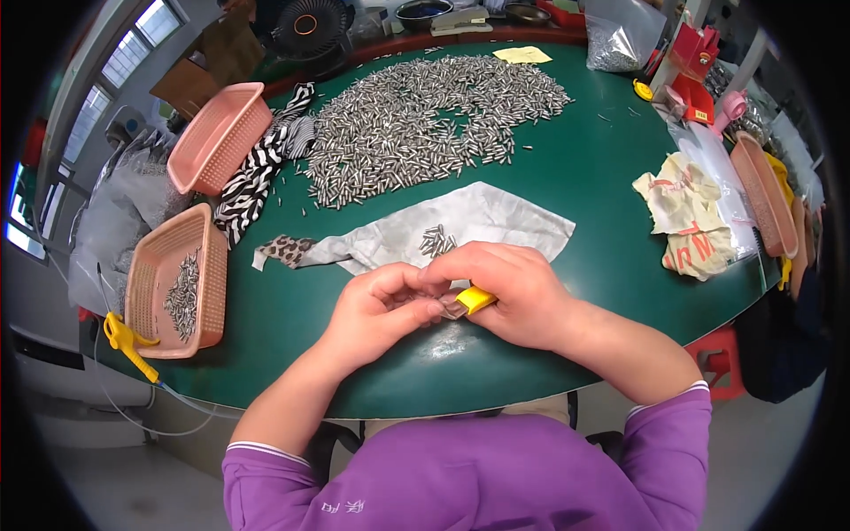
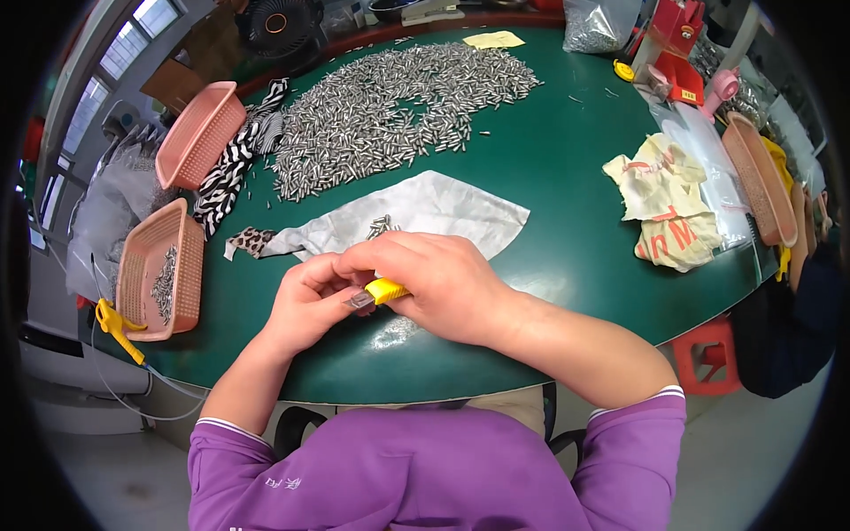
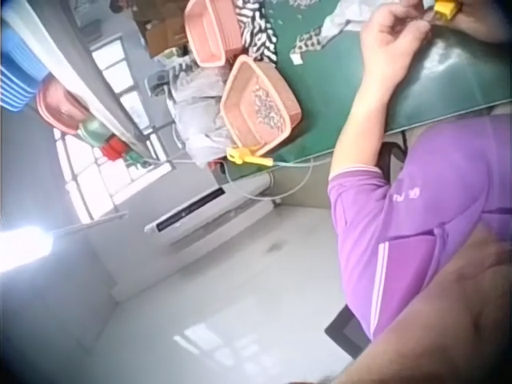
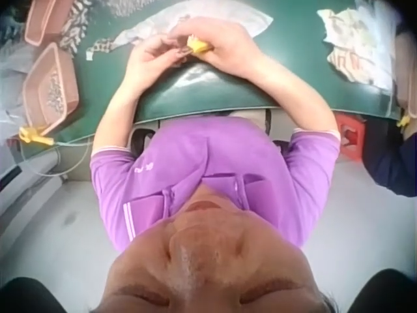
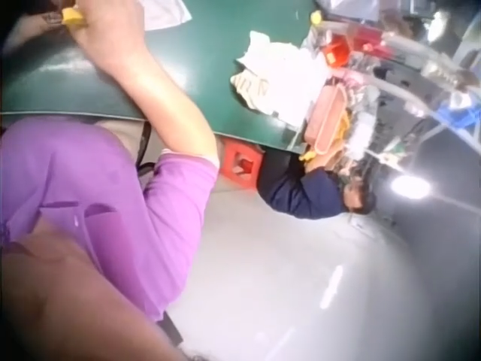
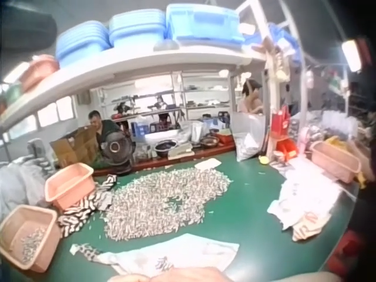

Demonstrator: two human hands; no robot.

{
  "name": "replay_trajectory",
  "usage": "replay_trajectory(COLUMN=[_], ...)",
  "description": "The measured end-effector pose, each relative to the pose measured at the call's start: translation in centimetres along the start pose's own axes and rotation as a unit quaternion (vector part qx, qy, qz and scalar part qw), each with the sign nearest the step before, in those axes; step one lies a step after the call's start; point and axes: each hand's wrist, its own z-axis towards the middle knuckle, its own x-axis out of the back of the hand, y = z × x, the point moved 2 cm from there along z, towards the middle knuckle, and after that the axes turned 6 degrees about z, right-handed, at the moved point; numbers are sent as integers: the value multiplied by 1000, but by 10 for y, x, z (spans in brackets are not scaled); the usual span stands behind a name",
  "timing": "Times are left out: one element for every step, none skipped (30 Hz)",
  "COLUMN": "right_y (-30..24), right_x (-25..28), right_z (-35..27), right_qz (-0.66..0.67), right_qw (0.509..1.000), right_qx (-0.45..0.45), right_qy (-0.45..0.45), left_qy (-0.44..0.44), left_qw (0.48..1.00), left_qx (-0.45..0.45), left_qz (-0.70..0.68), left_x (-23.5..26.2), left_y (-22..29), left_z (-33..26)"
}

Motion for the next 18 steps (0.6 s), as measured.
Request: replay_trajectory(right_y=[-1,-1,-1,-3,-5,-6,-6,-6,-5,-3,-3,-3,-3,-3,-4,-4,-4,-3], right_x=[0,0,1,3,7,11,13,14,13,12,11,9,7,7,6,6,5,5], right_z=[0,1,3,5,6,7,7,6,5,5,4,4,4,4,4,4,4,4], right_qz=[0,-10,-20,-19,-17,-15,-24,-24,-39,-54,-54,-59,-64,-64,-66,-69,-68,-68], right_qw=[1000,1000,999,1000,999,999,998,998,998,998,998,998,998,998,998,997,997,997], right_qx=[-3,-14,-24,-23,-32,-42,-49,-47,-40,-33,-33,-19,-5,-5,8,20,21,20], right_qy=[1,4,8,6,19,31,22,22,16,11,11,2,-6,-6,-1,4,4,6], left_qy=[4,6,23,40,65,67,68,68,69,77,85,85,92,98,98,97,98,99], left_qw=[1000,1000,1000,998,997,997,994,990,989,984,976,976,975,975,975,974,973,973], left_qx=[8,9,-11,-31,-42,-44,-84,-124,-125,-152,-178,-179,-176,-174,-173,-175,-176,-175], left_qz=[-6,-6,-15,-25,-13,-13,5,23,24,58,93,93,94,96,96,105,115,115], left_x=[0,2,4,6,4,5,7,7,9,10,11,11,11,11,11,10,11,11], left_y=[0,-3,-7,-8,-4,-4,-2,1,1,1,2,2,4,5,5,5,5,5], left_z=[0,-1,-2,-3,-3,-2,-1,0,0,0,0,0,-1,-1,-1,-1,-1,-1])
